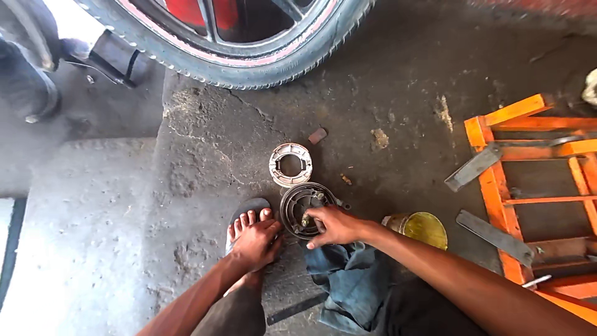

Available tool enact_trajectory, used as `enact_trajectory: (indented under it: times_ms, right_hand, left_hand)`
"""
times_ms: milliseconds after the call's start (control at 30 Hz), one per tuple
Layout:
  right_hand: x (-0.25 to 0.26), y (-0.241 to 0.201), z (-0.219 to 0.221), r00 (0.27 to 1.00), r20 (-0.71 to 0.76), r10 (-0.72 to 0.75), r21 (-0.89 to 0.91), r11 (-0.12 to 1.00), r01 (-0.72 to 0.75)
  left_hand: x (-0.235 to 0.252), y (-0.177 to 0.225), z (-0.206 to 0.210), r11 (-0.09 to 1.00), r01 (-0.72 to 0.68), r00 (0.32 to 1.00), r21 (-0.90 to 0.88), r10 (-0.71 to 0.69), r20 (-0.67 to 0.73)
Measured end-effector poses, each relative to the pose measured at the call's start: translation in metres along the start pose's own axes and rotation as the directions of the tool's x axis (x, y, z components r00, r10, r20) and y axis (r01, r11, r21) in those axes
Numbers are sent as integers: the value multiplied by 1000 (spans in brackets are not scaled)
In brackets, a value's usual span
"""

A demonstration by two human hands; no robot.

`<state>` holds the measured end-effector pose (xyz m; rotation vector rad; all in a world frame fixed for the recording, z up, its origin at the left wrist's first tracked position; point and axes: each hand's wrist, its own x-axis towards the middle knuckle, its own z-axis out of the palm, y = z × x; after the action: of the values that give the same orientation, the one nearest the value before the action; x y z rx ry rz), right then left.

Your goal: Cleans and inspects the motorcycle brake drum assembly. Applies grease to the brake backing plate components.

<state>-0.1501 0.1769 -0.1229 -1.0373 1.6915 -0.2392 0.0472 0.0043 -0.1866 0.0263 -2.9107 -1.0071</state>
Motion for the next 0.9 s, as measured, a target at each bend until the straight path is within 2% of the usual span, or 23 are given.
enact_trajectory:
  times_ms: [67,133,233,367,533,667,800,900]
  right_hand:
    - [-2,3,5,993,102,52,37,998,-56]
    - [-3,5,11,987,153,41,145,987,-63]
    - [-5,8,14,989,143,-29,280,960,-12]
    - [-10,4,15,986,149,-71,287,958,25]
    - [-19,0,32,923,363,-128,359,933,-12]
    - [-24,-5,30,900,425,-100,205,979,12]
    - [-23,-7,24,953,302,-26,94,996,-3]
    - [-24,-11,24,945,325,-34,76,997,10]
  left_hand:
    - [0,1,1,1000,-4,1000,3,4,0]
    - [0,0,1,1000,-18,1000,8,18,-5]
    - [0,-1,2,1000,-27,1000,12,27,-8]
    - [1,2,-1,1000,-5,1000,10,4,26]
    - [1,2,-1,1000,-8,999,21,7,34]
    - [1,2,0,999,-14,1000,29,13,22]
    - [1,2,1,999,-24,1000,27,24,15]
    - [1,2,3,999,-38,999,32,38,0]
